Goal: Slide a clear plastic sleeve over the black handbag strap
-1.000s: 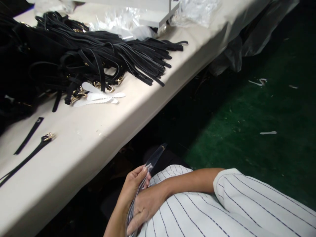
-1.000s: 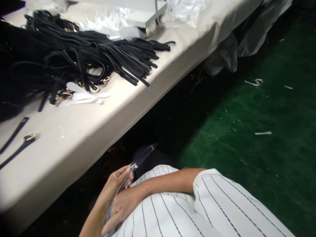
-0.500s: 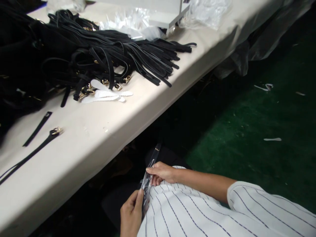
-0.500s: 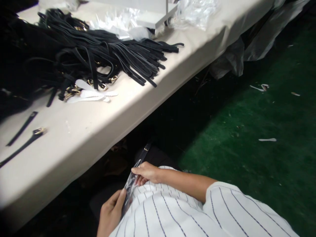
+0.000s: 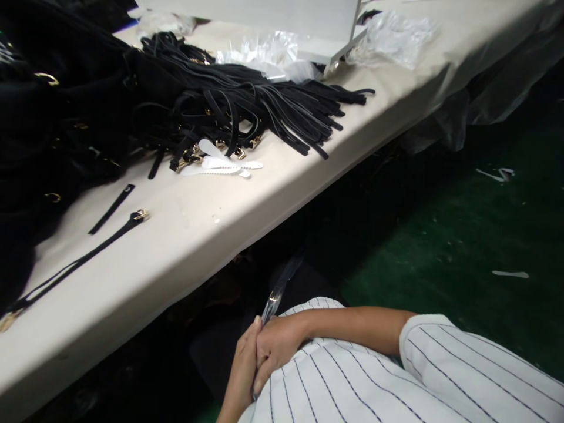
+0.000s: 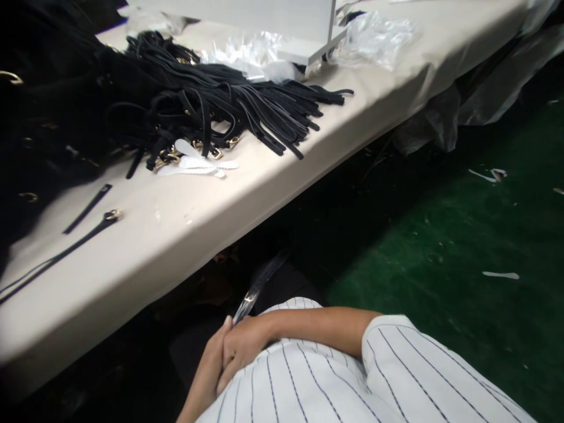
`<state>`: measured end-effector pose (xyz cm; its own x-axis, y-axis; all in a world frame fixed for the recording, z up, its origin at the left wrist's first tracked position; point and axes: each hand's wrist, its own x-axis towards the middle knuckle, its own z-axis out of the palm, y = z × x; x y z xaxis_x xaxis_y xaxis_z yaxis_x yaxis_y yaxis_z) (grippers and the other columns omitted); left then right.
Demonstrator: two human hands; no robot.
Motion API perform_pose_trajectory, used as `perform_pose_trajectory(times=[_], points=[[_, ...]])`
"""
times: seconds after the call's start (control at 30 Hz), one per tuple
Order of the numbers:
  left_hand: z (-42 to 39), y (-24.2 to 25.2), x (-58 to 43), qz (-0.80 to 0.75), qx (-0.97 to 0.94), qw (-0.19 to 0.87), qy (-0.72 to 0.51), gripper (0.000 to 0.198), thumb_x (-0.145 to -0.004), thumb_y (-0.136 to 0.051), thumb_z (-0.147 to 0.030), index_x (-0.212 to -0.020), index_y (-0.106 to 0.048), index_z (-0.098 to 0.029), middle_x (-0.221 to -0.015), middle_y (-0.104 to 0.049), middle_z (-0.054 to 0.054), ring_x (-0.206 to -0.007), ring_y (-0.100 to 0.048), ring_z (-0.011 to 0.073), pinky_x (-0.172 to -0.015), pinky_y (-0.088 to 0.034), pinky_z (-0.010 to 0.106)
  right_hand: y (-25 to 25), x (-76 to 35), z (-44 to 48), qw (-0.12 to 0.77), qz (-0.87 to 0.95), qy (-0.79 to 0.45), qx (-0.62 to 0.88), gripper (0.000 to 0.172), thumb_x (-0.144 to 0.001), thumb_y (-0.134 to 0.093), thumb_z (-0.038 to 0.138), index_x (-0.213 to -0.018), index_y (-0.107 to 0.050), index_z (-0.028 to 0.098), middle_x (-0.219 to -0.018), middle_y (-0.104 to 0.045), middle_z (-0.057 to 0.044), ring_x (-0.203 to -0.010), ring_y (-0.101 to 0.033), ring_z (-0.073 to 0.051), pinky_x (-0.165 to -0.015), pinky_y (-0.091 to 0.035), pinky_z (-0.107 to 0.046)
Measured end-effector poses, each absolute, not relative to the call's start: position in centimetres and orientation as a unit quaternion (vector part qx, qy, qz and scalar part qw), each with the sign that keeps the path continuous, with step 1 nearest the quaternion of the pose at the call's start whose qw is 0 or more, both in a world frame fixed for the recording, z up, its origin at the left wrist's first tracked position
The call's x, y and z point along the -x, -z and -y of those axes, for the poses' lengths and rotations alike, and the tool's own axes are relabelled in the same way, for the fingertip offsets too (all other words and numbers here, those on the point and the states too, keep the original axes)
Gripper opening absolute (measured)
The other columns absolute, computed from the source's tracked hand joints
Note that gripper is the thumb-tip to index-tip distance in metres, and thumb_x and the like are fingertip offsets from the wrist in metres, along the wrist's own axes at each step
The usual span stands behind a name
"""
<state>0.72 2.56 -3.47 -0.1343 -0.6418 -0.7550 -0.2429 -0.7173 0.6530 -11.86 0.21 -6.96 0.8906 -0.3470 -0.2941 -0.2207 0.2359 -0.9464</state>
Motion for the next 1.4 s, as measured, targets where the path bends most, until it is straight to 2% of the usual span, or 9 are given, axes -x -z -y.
perform_pose_trajectory(times=[0.13, 0.33, 0.47, 0.57, 0.9, 1.03, 1.13, 1.27, 1.4], points=[[-3.0, 4.5, -1.9, 0.337, -0.659, 0.181, 0.647, 0.053, -0.064, -0.078, -0.060, -0.085, -0.073, -0.012, -0.081, -0.071, 0.009, -0.080, -0.064, 0.0262, -0.070, -0.050, 0.031, 6.5, 11.8, 0.0, 0.734, -0.229, -0.038, 0.638, 0.021, -0.069, -0.082, 0.024, -0.057, -0.067, 0.017, -0.058, -0.062, 0.009, -0.068, -0.057, -0.011, -0.068, -0.042, -0.021], [-5.6, 5.1, -5.2, 0.378, -0.721, 0.167, 0.556, 0.057, -0.064, -0.073, -0.067, -0.082, -0.073, -0.013, -0.068, -0.063, 0.003, -0.073, -0.056, 0.0210, -0.064, -0.044, 0.025, 8.8, 14.7, -1.1, 0.840, -0.330, 0.109, 0.417, 0.053, -0.083, -0.060, 0.064, -0.083, -0.071, 0.012, -0.065, -0.065, -0.001, -0.053, -0.054, -0.007, -0.048, -0.040, -0.017], [-7.7, 4.4, -6.1, 0.351, -0.746, 0.159, 0.543, 0.055, -0.066, -0.071, -0.069, -0.078, -0.072, -0.015, -0.064, -0.058, 0.001, -0.065, -0.047, 0.0163, -0.058, -0.038, 0.024, 10.6, 15.1, -1.2, 0.824, -0.476, 0.237, 0.196, 0.052, -0.098, -0.038, 0.054, -0.103, -0.062, 0.008, -0.064, -0.066, -0.005, -0.042, -0.056, -0.010, -0.038, -0.040, -0.017], [-8.9, 4.0, -6.5, 0.374, -0.735, 0.170, 0.540, 0.053, -0.067, -0.070, -0.068, -0.073, -0.071, -0.016, -0.068, -0.061, 0.002, -0.067, -0.048, 0.0172, -0.059, -0.039, 0.024, 11.2, 14.7, -1.0, 0.836, -0.455, 0.284, 0.115, 0.042, -0.101, -0.040, 0.042, -0.097, -0.063, 0.007, -0.070, -0.070, -0.009, -0.048, -0.060, -0.009, -0.043, -0.044, -0.014], [-5.4, 6.7, -6.1, 0.156, -0.629, 0.231, 0.725, 0.082, -0.058, -0.061, -0.087, -0.084, -0.073, -0.010, -0.068, -0.066, 0.010, -0.049, -0.056, 0.0174, -0.049, -0.045, 0.030, 9.5, 13.0, -1.3, 0.892, -0.251, 0.146, 0.347, 0.057, -0.086, -0.057, 0.062, -0.080, -0.071, 0.007, -0.064, -0.067, -0.005, -0.051, -0.058, -0.007, -0.047, -0.042, -0.013], [-1.7, 5.8, -3.6, 0.278, -0.559, 0.206, 0.754, 0.055, -0.085, -0.057, -0.062, -0.105, -0.072, -0.013, -0.093, -0.072, 0.012, -0.079, -0.067, 0.0217, -0.075, -0.052, 0.030, 8.5, 12.7, -0.7, 0.856, -0.224, 0.048, 0.462, 0.028, -0.088, -0.062, 0.037, -0.082, -0.073, 0.012, -0.075, -0.068, 0.001, -0.070, -0.061, -0.006, -0.066, -0.047, -0.012], [-0.4, 5.5, -2.4, 0.383, -0.550, 0.174, 0.722, 0.042, -0.079, -0.072, -0.049, -0.098, -0.073, -0.012, -0.090, -0.073, 0.010, -0.084, -0.066, 0.0227, -0.078, -0.050, 0.028, 8.3, 12.8, -0.6, 0.822, -0.248, 0.031, 0.512, 0.021, -0.082, -0.071, 0.033, -0.082, -0.073, 0.013, -0.081, -0.069, 0.002, -0.079, -0.062, -0.008, -0.073, -0.047, -0.012], [-0.9, 6.2, -2.6, 0.389, -0.569, 0.193, 0.699, 0.038, -0.074, -0.076, -0.045, -0.095, -0.071, -0.013, -0.087, -0.072, 0.008, -0.080, -0.065, 0.0214, -0.076, -0.049, 0.029, 8.7, 14.3, -0.9, 0.853, -0.248, 0.096, 0.450, 0.029, -0.078, -0.074, 0.040, -0.081, -0.074, 0.011, -0.076, -0.070, -0.001, -0.069, -0.061, -0.007, -0.064, -0.048, -0.012], [-2.7, 7.0, -3.6, 0.416, -0.613, 0.196, 0.643, 0.042, -0.072, -0.075, -0.052, -0.086, -0.070, -0.013, -0.076, -0.066, 0.005, -0.072, -0.056, 0.0170, -0.070, -0.043, 0.025, 10.2, 16.4, -0.4, 0.863, -0.355, 0.166, 0.320, 0.060, -0.085, -0.055, 0.065, -0.085, -0.073, 0.007, -0.063, -0.067, -0.006, -0.049, -0.058, -0.007, -0.044, -0.044, -0.013]])
